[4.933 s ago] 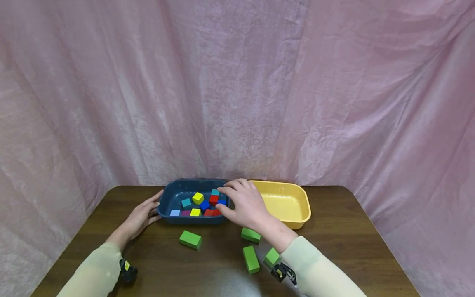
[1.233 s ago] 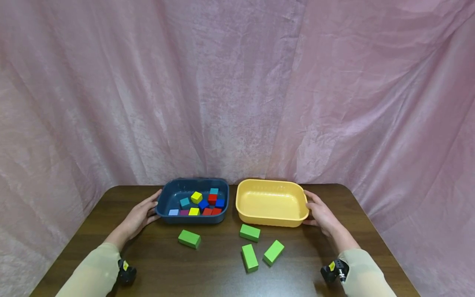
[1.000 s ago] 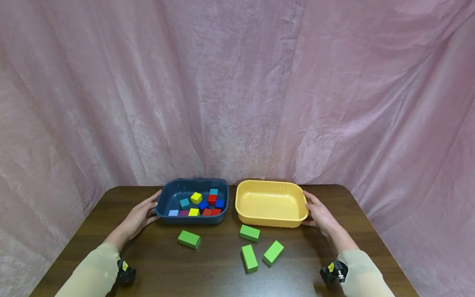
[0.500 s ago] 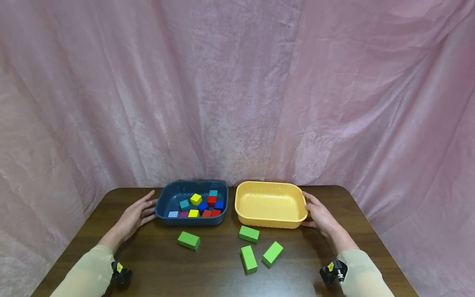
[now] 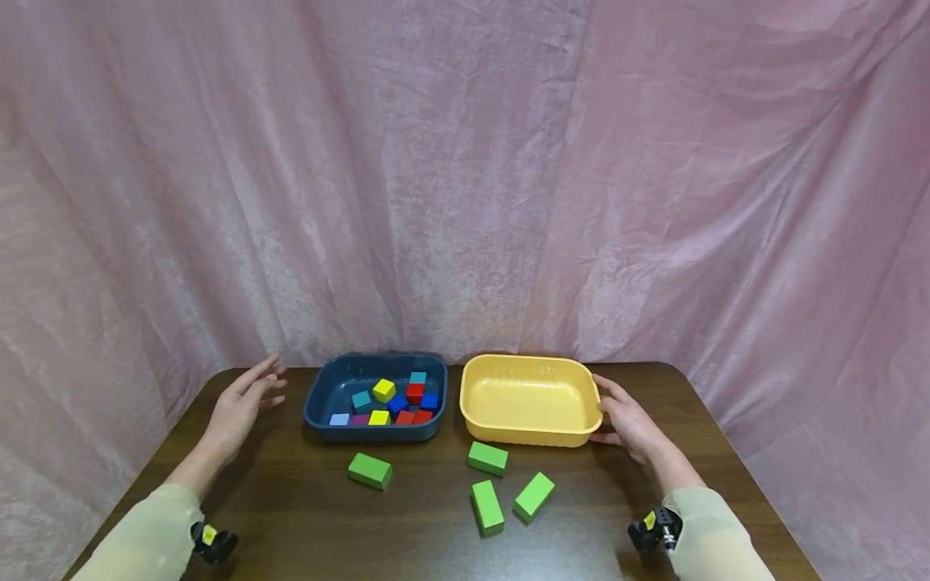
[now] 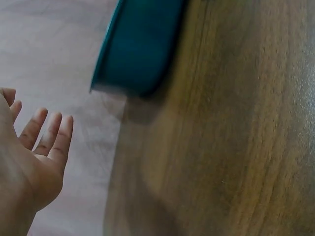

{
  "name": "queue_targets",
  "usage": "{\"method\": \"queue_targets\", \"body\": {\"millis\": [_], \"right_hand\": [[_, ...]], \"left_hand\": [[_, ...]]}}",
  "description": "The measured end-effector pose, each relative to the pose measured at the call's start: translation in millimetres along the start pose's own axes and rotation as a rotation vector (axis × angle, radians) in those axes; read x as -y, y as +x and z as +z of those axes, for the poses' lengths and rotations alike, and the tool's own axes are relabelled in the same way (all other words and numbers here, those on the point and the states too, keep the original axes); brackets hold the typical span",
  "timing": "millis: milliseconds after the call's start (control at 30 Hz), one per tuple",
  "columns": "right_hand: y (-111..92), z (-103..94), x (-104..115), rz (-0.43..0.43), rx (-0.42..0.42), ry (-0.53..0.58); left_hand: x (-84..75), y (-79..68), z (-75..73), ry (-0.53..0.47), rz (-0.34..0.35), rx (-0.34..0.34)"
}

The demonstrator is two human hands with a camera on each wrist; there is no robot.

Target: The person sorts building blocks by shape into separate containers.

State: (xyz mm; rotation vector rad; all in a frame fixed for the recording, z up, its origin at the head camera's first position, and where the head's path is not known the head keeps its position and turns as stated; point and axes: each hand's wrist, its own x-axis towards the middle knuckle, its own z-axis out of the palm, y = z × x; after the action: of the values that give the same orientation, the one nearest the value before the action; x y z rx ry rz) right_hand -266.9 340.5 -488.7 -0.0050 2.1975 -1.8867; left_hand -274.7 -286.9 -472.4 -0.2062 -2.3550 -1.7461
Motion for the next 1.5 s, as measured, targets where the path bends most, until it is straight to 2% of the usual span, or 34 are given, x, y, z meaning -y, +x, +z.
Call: {"method": "queue_targets", "body": {"millis": [267, 500, 700, 900, 1100, 1333, 1500], "right_hand": [[1.5, -1.7, -1.0, 0.006, 0.006, 0.01], [1.3, -3.8, -0.9, 0.017, 0.024, 0.02], [0.7, -4.6, 0.0, 0.017, 0.034, 0.024], [2.1, -5.5, 1.1, 0.024, 0.039, 0.026], [3.1, -5.8, 1.3, 0.03, 0.048, 0.031], [2.1, -6.6, 0.6, 0.031, 0.057, 0.044], [0.6, -6.0, 2.1, 0.034, 0.067, 0.056]], "left_hand": [[-19.6, -5.1, 12.4, 0.019, 0.119, 0.053], [-42.0, -16.2, 34.0, 0.046, 0.236, 0.165], [-60.3, -30.1, 55.1, 0.139, 0.281, 0.269], [-73.7, -44.2, 74.6, 0.177, 0.323, 0.371], [-79.7, -57.4, 92.7, 0.196, 0.321, 0.447], [-80.2, -67.3, 112.6, 0.185, 0.268, 0.544], [-81.1, -72.2, 124.5, 0.184, 0.25, 0.586]]}}
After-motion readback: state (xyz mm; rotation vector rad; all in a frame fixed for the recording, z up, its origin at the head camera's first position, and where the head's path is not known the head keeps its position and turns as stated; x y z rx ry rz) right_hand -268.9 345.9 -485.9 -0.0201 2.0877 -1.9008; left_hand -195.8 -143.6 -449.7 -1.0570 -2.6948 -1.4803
